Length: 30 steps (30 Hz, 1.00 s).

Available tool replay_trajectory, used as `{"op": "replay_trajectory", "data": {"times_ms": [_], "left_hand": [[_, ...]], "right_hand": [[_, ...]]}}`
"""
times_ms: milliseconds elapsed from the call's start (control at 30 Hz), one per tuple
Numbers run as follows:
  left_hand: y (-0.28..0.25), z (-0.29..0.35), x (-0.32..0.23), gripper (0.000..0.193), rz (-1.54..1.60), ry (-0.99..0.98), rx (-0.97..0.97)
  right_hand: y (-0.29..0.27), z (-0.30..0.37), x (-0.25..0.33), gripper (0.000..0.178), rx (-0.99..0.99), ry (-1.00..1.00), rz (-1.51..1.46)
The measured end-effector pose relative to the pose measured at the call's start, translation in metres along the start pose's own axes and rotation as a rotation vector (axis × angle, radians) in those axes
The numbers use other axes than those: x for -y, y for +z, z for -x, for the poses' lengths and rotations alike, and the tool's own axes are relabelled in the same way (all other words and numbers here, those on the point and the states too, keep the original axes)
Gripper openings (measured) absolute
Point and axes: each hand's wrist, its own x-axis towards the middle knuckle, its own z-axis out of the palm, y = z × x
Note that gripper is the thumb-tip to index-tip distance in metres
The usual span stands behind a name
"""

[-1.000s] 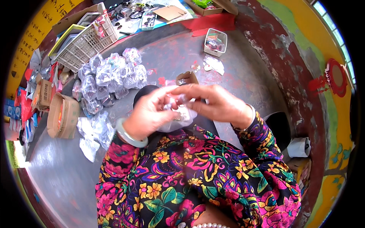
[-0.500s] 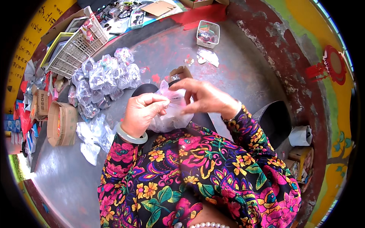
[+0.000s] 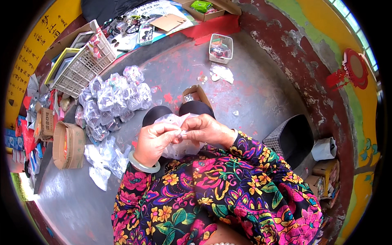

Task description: The person sits on the floor and packs small items from a cardboard box into a clear plastic bag. They handle the items one by one, placing them into the bag and then tying the bag closed.

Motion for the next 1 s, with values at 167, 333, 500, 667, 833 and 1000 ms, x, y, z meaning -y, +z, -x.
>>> {"op": "replay_trajectory", "data": {"times_ms": [167,333,500,667,833,1000], "left_hand": [[0.003,0.003,0.0,0.009,-0.117,0.039,-0.073],[0.0,0.005,-0.014,0.012,-0.506,0.254,0.009],[0.01,0.005,-0.063,0.009,-1.366,0.651,0.336],[0.027,-0.026,-0.053,0.008,-1.3,0.824,0.692],[0.007,-0.046,-0.029,0.008,-0.752,0.562,0.519],[0.012,-0.041,-0.014,0.006,-0.823,0.391,0.135]], "right_hand": [[-0.001,0.003,0.001,0.017,0.067,0.032,0.029],[0.0,-0.001,-0.004,0.021,-0.142,-0.008,0.112],[-0.006,-0.003,0.001,0.017,-0.19,0.104,-0.065],[0.002,-0.024,-0.042,0.008,-0.03,-0.324,-0.026],[-0.001,-0.007,-0.028,0.019,0.015,0.049,-0.252],[-0.003,-0.005,-0.026,0.024,0.101,0.03,-0.159]]}}
